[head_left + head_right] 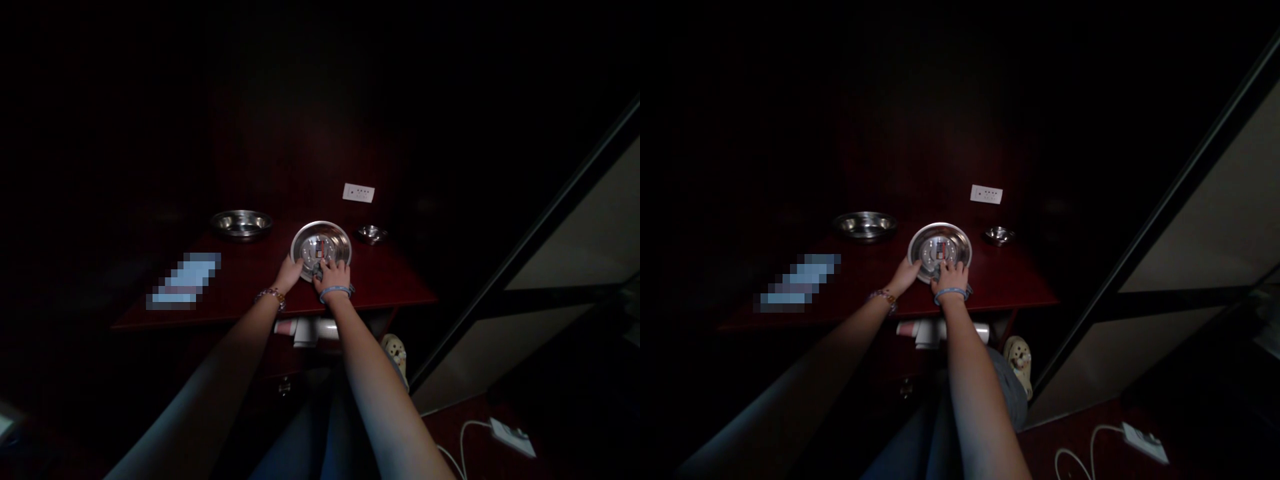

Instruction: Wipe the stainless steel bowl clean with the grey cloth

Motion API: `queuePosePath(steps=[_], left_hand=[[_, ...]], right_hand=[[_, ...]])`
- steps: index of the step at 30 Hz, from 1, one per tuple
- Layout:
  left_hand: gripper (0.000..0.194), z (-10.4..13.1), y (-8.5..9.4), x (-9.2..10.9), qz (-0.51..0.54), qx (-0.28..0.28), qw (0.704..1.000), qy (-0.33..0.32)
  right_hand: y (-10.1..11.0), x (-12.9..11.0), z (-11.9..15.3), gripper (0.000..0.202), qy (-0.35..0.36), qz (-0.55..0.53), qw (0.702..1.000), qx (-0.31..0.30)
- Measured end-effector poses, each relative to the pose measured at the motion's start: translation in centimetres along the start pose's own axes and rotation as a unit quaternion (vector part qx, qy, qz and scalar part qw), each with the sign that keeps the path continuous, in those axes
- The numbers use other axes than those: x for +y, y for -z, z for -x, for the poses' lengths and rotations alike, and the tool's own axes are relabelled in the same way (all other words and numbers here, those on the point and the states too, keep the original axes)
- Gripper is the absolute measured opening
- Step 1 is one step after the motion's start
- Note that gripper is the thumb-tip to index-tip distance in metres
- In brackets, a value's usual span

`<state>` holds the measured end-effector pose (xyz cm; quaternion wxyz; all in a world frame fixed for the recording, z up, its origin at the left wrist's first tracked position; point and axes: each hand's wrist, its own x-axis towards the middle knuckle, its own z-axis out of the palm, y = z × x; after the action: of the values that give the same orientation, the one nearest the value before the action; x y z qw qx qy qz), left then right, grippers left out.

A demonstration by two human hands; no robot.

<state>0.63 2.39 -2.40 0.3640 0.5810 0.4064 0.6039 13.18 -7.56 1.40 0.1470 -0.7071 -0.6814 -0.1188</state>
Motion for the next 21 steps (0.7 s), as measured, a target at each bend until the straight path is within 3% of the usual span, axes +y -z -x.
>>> queuePosePath(steps=[21], left_hand=[[0.040,0.76,0.16,0.99,-0.023,0.003,1.000,-0.003]], right_hand=[[0.00,0.15,0.21,0.055,0.007,-0.001,1.000,0.009]])
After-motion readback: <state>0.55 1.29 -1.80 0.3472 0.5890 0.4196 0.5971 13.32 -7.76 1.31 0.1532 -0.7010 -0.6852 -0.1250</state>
